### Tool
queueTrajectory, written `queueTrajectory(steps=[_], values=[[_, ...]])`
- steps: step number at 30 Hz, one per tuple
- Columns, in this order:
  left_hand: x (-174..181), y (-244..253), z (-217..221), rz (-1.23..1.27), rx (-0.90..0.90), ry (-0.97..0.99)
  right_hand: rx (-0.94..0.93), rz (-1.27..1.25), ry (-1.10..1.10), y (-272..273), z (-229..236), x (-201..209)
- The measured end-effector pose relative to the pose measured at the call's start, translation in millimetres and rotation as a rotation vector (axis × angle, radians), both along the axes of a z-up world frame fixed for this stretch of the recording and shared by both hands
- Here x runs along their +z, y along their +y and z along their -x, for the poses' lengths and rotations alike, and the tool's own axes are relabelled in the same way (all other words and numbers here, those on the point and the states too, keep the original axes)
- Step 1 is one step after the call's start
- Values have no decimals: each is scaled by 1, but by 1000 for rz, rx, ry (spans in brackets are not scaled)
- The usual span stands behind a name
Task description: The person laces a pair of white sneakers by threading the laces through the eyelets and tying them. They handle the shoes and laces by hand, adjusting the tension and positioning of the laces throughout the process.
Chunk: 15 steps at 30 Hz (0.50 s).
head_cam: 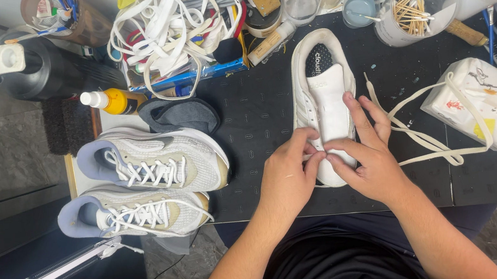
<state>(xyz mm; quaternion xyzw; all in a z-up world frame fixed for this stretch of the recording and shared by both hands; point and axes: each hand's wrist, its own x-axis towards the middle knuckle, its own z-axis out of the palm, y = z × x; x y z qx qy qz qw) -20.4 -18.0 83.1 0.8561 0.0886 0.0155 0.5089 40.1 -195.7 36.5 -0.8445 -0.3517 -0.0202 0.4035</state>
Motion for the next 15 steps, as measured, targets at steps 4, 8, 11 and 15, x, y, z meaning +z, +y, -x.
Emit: queueTrajectory(steps=[4, 8, 11, 15], values=[[4, 2, 4, -197, -134, -148, -12, 81, -34, 4, 1, 0], [-2, 3, 5, -209, -127, -139, 6, 83, -30, 3, -3, 4], [-8, 6, 5, -168, -131, -132, 45, 66, -21, 2, -8, 7], [-17, 11, 2, -123, -168, -153, 74, 58, 17, 2, -11, 13]])
